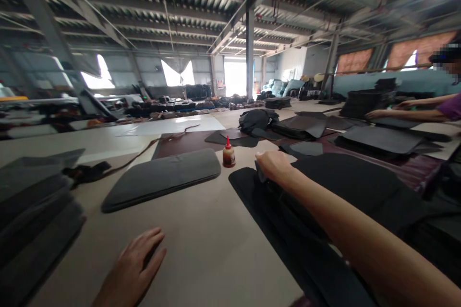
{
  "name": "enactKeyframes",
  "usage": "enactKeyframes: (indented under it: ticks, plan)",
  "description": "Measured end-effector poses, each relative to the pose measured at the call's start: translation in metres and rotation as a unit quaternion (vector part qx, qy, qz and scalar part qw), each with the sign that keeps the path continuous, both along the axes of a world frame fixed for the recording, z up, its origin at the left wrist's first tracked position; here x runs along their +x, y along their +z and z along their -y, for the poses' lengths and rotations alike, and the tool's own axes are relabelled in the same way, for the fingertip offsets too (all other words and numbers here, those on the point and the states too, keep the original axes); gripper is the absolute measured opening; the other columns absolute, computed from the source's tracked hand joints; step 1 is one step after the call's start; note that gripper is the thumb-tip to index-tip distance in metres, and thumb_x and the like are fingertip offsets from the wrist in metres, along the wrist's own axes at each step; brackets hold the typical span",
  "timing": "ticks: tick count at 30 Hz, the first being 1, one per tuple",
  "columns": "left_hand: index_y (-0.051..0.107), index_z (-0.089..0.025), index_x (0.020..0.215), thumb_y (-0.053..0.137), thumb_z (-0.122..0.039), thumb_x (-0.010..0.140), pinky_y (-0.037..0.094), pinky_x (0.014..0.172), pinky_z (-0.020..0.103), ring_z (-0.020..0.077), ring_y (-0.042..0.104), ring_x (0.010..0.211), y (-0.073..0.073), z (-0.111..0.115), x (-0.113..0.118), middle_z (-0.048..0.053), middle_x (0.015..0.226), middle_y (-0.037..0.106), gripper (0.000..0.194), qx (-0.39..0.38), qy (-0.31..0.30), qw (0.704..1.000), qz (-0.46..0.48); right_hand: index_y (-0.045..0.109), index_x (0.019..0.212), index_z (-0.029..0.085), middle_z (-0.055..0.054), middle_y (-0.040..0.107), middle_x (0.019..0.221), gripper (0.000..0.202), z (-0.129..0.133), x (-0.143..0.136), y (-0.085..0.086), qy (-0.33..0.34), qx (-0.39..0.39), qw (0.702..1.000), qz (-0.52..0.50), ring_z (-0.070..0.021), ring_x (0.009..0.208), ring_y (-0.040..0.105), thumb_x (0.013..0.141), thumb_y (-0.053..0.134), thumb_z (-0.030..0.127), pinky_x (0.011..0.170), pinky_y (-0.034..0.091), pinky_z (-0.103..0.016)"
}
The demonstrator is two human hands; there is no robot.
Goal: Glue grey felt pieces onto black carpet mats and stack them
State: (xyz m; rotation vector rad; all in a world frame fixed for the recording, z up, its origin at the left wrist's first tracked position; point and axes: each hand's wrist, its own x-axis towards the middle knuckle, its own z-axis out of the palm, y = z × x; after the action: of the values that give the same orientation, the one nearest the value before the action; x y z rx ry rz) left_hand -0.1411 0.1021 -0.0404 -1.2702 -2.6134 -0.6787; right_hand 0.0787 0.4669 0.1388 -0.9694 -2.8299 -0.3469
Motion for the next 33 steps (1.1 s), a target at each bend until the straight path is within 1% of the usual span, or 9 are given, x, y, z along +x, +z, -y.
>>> enactKeyframes:
  ticks: [3, 7, 11, 14, 17, 20, 26, 29, 33]
  plan:
    - [0.070, -0.029, 0.117, 0.041, -0.055, 0.088, 0.040, 0.115, 0.046, 0.0253, 0.053, 0.132, 0.001, 0.001, 0.001, 0.003, 0.138, 0.062, 0.049, 0.003, -0.006, 1.000, 0.011, 0.071, 0.108, 0.013, -0.023, 0.071, 0.100, 0.030, 0.014, 0.018, -0.004, 0.008, -0.024, 0.998, 0.049, -0.0374, 0.099, 0.069, 0.091, 0.046, 0.009, 0.080, 0.053, -0.044]
    - [0.071, -0.029, 0.115, 0.043, -0.054, 0.087, 0.040, 0.115, 0.047, 0.0256, 0.054, 0.131, 0.004, 0.000, 0.003, 0.003, 0.137, 0.063, 0.048, 0.017, -0.008, 1.000, 0.022, 0.072, 0.107, 0.016, -0.019, 0.073, 0.095, 0.032, 0.029, 0.054, -0.032, 0.012, -0.069, 0.992, 0.109, -0.0347, 0.091, 0.072, 0.086, 0.050, 0.006, 0.072, 0.054, -0.040]
    - [0.072, -0.029, 0.114, 0.043, -0.055, 0.086, 0.041, 0.115, 0.048, 0.0260, 0.055, 0.130, 0.005, 0.000, 0.002, 0.002, 0.135, 0.064, 0.047, 0.023, -0.009, 0.999, 0.023, 0.068, 0.121, 0.017, -0.019, 0.072, 0.104, 0.044, 0.044, 0.090, -0.061, 0.011, -0.117, 0.979, 0.166, -0.0345, 0.096, 0.071, 0.085, 0.048, 0.002, 0.073, 0.054, -0.040]
    - [0.072, -0.028, 0.115, 0.044, -0.054, 0.089, 0.043, 0.112, 0.050, 0.0273, 0.056, 0.128, 0.005, 0.001, 0.001, 0.004, 0.135, 0.064, 0.046, 0.023, -0.022, 0.999, 0.014, 0.062, 0.130, 0.013, -0.021, 0.072, 0.105, 0.051, 0.050, 0.110, -0.073, 0.019, -0.128, 0.974, 0.185, -0.0368, 0.098, 0.070, 0.084, 0.043, 0.001, 0.075, 0.053, -0.042]
    - [0.070, -0.027, 0.117, 0.044, -0.052, 0.093, 0.045, 0.111, 0.052, 0.0276, 0.056, 0.128, 0.004, 0.003, 0.000, 0.005, 0.136, 0.063, 0.044, 0.018, -0.037, 0.999, 0.000, 0.059, 0.132, 0.014, -0.018, 0.072, 0.100, 0.051, 0.045, 0.120, -0.075, 0.004, -0.151, 0.978, 0.141, -0.0356, 0.093, 0.071, 0.086, 0.041, 0.004, 0.072, 0.050, -0.040]
    - [0.070, -0.028, 0.116, 0.044, -0.052, 0.093, 0.046, 0.110, 0.053, 0.0276, 0.057, 0.128, 0.003, 0.003, -0.001, 0.005, 0.135, 0.063, 0.043, 0.024, -0.038, 0.999, -0.016, 0.056, 0.131, 0.018, -0.014, 0.072, 0.097, 0.042, 0.030, 0.122, -0.071, -0.054, -0.192, 0.979, 0.028, -0.0317, 0.089, 0.072, 0.093, 0.040, 0.016, 0.072, 0.047, -0.036]
    - [0.070, -0.028, 0.117, 0.045, -0.053, 0.094, 0.046, 0.110, 0.052, 0.0268, 0.057, 0.127, 0.000, 0.003, -0.002, 0.005, 0.135, 0.064, 0.043, 0.031, -0.051, 0.998, -0.018, 0.064, 0.113, 0.017, -0.013, 0.072, 0.109, 0.034, 0.002, 0.133, -0.069, -0.074, -0.301, 0.943, -0.121, -0.0272, 0.098, 0.069, 0.096, 0.038, 0.030, 0.084, 0.050, -0.034]
    - [0.069, -0.027, 0.118, 0.044, -0.052, 0.094, 0.045, 0.111, 0.053, 0.0268, 0.056, 0.128, 0.000, 0.004, -0.001, 0.005, 0.136, 0.063, 0.043, 0.027, -0.047, 0.998, -0.016, 0.067, 0.110, 0.017, -0.013, 0.072, 0.113, 0.034, 0.000, 0.143, -0.076, -0.060, -0.313, 0.943, -0.094, -0.0273, 0.104, 0.068, 0.094, 0.038, 0.027, 0.087, 0.051, -0.033]
    - [0.069, -0.027, 0.118, 0.045, -0.053, 0.094, 0.045, 0.111, 0.053, 0.0271, 0.056, 0.128, -0.003, 0.006, -0.003, 0.005, 0.136, 0.063, 0.043, 0.021, -0.050, 0.998, -0.018, 0.068, 0.108, 0.017, -0.015, 0.073, 0.105, 0.030, 0.016, 0.156, -0.080, -0.052, -0.237, 0.967, 0.074, -0.0314, 0.098, 0.070, 0.089, 0.045, 0.017, 0.081, 0.052, -0.038]
